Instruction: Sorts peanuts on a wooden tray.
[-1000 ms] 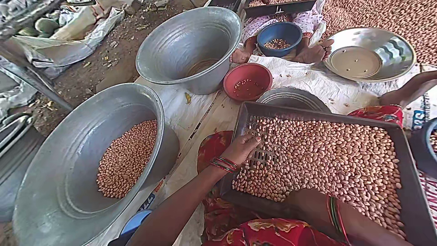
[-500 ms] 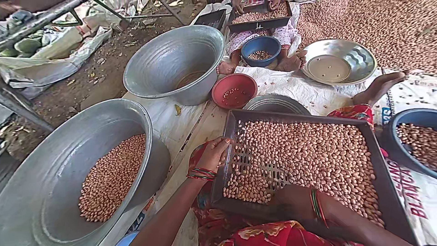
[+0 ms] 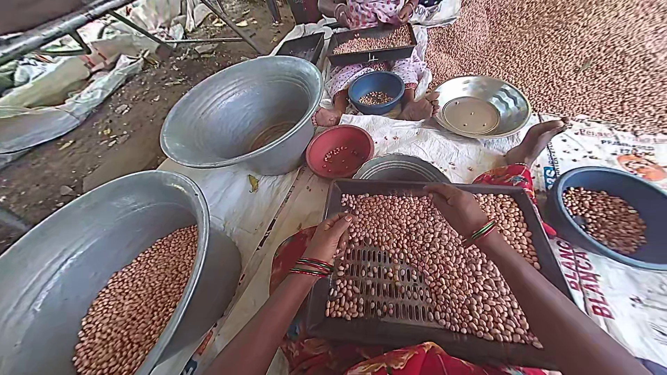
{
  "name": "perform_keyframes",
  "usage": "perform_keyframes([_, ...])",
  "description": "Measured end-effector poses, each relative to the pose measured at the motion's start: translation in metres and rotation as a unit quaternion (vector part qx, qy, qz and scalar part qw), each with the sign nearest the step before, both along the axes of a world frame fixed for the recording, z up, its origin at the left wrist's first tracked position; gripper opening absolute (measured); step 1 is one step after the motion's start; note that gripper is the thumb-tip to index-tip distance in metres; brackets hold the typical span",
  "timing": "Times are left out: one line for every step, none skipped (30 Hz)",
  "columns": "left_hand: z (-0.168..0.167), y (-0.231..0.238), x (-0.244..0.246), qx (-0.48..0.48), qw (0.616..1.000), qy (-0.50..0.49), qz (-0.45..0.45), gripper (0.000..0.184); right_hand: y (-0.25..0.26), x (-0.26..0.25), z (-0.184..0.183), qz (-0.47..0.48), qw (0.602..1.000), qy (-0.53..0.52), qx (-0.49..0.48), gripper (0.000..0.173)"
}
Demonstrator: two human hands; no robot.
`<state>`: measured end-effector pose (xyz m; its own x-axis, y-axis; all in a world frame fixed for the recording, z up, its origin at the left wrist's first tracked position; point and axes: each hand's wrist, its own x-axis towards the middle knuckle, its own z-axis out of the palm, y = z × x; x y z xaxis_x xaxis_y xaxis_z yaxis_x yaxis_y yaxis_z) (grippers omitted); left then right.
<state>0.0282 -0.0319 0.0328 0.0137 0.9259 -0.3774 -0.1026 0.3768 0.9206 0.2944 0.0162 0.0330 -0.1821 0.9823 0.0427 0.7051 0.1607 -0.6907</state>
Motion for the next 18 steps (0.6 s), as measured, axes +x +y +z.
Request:
perform_keyframes([-0.001, 0.002, 0.005, -0.005, 1.000, -0.002, -0.008, 0.024, 0.002, 0.008, 0.000, -0.026, 0.999, -0.024, -0.017, 0.027])
perform_keyframes([-0.002, 0.004, 0.011, -0.009, 1.000, -0.004, -0.021, 0.023, 0.003, 0.012, -0.002, -0.036, 0.997, -0.057, -0.039, 0.029])
perform_keyframes([-0.003, 0.007, 0.016, -0.009, 0.999, -0.005, -0.036, 0.023, 0.002, 0.011, -0.004, -0.033, 0.992, -0.096, -0.070, 0.033])
perform_keyframes([-0.004, 0.008, 0.021, -0.007, 0.999, -0.005, -0.047, 0.023, -0.002, 0.006, -0.008, -0.018, 0.986, -0.133, -0.098, 0.037])
perform_keyframes([-0.005, 0.010, 0.025, -0.007, 0.998, -0.004, -0.055, 0.022, -0.010, -0.003, -0.013, 0.003, 0.980, -0.160, -0.122, 0.039])
perform_keyframes([-0.005, 0.011, 0.028, -0.008, 0.998, -0.003, -0.061, 0.022, -0.024, -0.016, -0.020, 0.031, 0.977, -0.174, -0.122, 0.038])
perform_keyframes([-0.006, 0.012, 0.030, -0.009, 0.998, -0.002, -0.063, 0.022, -0.044, -0.029, -0.032, 0.068, 0.979, -0.168, -0.095, 0.035])
perform_keyframes([-0.006, 0.013, 0.032, -0.011, 0.998, 0.000, -0.063, 0.022, -0.066, -0.041, -0.044, 0.111, 0.981, -0.149, -0.054, 0.029])
perform_keyframes([-0.007, 0.014, 0.032, -0.014, 0.998, 0.002, -0.061, 0.022, -0.085, -0.050, -0.052, 0.149, 0.980, -0.127, -0.023, 0.025])
perform_keyframes([-0.008, 0.015, 0.032, -0.018, 0.998, 0.004, -0.059, 0.022, -0.095, -0.055, -0.056, 0.170, 0.979, -0.109, 0.003, 0.021])
perform_keyframes([-0.009, 0.015, 0.032, -0.024, 0.998, 0.005, -0.057, 0.023, -0.097, -0.055, -0.056, 0.168, 0.980, -0.104, 0.036, 0.018])
perform_keyframes([-0.011, 0.014, 0.032, -0.031, 0.998, 0.005, -0.054, 0.023, -0.088, -0.052, -0.053, 0.146, 0.982, -0.109, 0.058, 0.017])
perform_keyframes([-0.013, 0.013, 0.033, -0.039, 0.998, 0.005, -0.050, 0.024, -0.073, -0.045, -0.048, 0.109, 0.985, -0.124, 0.054, 0.020])
perform_keyframes([-0.014, 0.012, 0.034, -0.045, 0.998, 0.004, -0.047, 0.023, -0.054, -0.037, -0.042, 0.073, 0.987, -0.143, 0.022, 0.025])
perform_keyframes([-0.014, 0.010, 0.035, -0.050, 0.998, 0.002, -0.044, 0.023, -0.035, -0.028, -0.035, 0.044, 0.985, -0.166, -0.027, 0.030])
perform_keyframes([-0.015, 0.009, 0.037, -0.054, 0.998, 0.002, -0.043, 0.023, -0.020, -0.022, -0.029, 0.029, 0.976, -0.196, -0.090, 0.035])
perform_keyframes([-0.015, 0.008, 0.038, -0.057, 0.997, 0.005, -0.044, 0.023, -0.007, -0.021, -0.023, 0.024, 0.962, -0.227, -0.150, 0.038])
perform_keyframes([-0.017, 0.008, 0.038, -0.059, 0.997, 0.009, -0.048, 0.023, 0.000, -0.023, -0.020, 0.025, 0.948, -0.256, -0.190, 0.039])
